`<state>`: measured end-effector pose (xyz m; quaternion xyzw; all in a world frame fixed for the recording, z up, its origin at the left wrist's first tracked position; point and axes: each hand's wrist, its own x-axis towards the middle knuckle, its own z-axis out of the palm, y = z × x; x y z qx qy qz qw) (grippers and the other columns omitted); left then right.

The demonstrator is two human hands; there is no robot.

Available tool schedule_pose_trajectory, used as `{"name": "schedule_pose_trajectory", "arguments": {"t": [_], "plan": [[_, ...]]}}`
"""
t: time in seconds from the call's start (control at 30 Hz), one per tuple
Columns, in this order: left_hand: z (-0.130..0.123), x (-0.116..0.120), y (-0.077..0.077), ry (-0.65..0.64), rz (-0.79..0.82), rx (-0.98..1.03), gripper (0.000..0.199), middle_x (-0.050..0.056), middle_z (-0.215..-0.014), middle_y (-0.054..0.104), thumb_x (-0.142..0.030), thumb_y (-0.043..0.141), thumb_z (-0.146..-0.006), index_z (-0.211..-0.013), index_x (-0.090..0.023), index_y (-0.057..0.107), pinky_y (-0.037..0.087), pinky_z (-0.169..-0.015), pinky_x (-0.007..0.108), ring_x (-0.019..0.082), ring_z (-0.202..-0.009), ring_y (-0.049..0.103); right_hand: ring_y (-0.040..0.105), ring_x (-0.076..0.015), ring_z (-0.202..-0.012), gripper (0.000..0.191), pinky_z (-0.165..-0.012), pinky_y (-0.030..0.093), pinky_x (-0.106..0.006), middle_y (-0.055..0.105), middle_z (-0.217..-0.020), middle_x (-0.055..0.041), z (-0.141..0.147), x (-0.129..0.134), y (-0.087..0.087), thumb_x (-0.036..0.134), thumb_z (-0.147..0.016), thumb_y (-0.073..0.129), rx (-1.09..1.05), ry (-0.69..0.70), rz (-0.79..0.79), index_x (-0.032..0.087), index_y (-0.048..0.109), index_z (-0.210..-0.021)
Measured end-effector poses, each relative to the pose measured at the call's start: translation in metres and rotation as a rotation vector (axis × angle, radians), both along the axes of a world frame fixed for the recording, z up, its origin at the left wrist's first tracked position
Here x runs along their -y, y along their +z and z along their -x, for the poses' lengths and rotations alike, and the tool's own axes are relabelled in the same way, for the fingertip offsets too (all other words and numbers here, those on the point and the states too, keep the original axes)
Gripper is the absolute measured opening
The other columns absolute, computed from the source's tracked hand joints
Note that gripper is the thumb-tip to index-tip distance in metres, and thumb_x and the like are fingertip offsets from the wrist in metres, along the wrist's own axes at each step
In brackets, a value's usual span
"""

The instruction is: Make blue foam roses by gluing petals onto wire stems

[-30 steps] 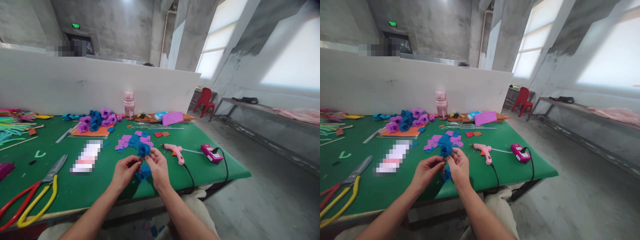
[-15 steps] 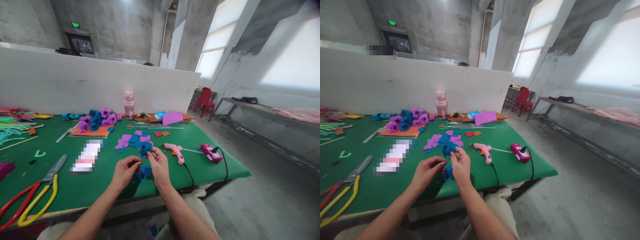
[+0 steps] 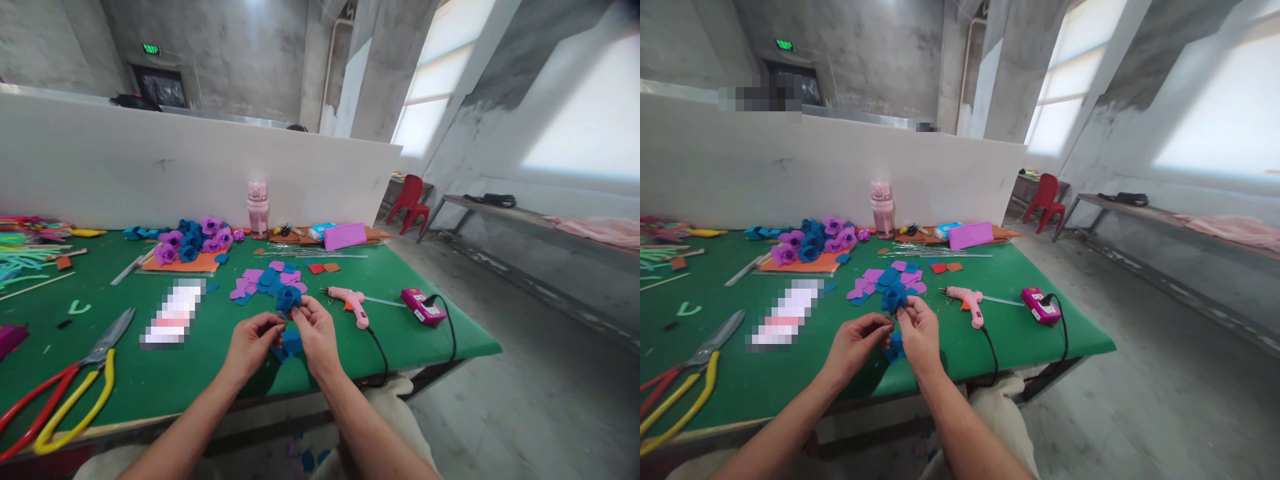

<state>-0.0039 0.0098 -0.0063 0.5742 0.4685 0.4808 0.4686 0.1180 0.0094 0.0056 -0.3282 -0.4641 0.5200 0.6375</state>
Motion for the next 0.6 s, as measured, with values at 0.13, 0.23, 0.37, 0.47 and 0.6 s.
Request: {"name": "schedule_pose_trajectory", "arguments": {"t": [0.13,0.23,0.37,0.47,0.6], "plan": [[-0.0001,-0.0009,-0.0018,0.026,-0.021,0.016,0.011,-0.002,-0.058,0.061,-0.028,0.063,-0.066,-0.068,-0.017,0.063,0.046,-0.052,0.023,0.013,-0.051,0.057,0.061,-0.0144,-0.074,0.013,-0.07,0.046,-0.025,0.067,-0.08,-0.0012,0.0,0.0024,0.001,0.025,-0.077,0.057,0.004,0.012,-0.02,0.018,0.06,-0.088],[-0.0001,-0.0006,-0.001,0.027,-0.031,0.021,0.011,-0.002,-0.057,0.061,-0.027,0.063,-0.067,-0.069,-0.017,0.063,0.046,-0.052,0.023,0.013,-0.051,0.056,0.062,-0.0146,-0.076,0.014,-0.072,0.046,-0.025,0.067,-0.082,-0.0019,-0.0005,0.0046,0.0014,0.024,-0.078,0.056,0.028,-0.002,-0.042,0.018,0.06,-0.09],[0.0008,0.0004,-0.0001,0.014,-0.036,0.029,0.009,-0.002,-0.057,0.061,-0.026,0.063,-0.067,-0.07,-0.017,0.063,0.046,-0.052,0.023,0.013,-0.051,0.056,0.062,-0.0154,-0.078,0.015,-0.074,0.047,-0.026,0.067,-0.085,-0.0029,-0.0018,0.0061,-0.0006,0.024,-0.08,0.055,0.066,-0.023,-0.069,0.018,0.06,-0.093],[0.0015,0.0008,-0.0003,0.007,-0.043,0.029,0.009,-0.002,-0.056,0.06,-0.026,0.062,-0.067,-0.069,-0.017,0.063,0.046,-0.052,0.023,0.013,-0.051,0.056,0.062,-0.0156,-0.08,0.016,-0.075,0.047,-0.026,0.067,-0.087,-0.0033,-0.0026,0.0067,-0.0026,0.024,-0.081,0.055,0.08,-0.015,-0.076,0.018,0.06,-0.095],[0.0011,0.0001,0.0001,0.013,-0.053,0.026,0.009,-0.001,-0.057,0.06,-0.025,0.063,-0.067,-0.068,-0.017,0.064,0.046,-0.052,0.023,0.013,-0.051,0.056,0.062,-0.0158,-0.081,0.016,-0.076,0.047,-0.026,0.067,-0.089,-0.0036,-0.0034,0.0078,-0.0029,0.024,-0.081,0.053,0.093,-0.015,-0.079,0.018,0.06,-0.095]]}}
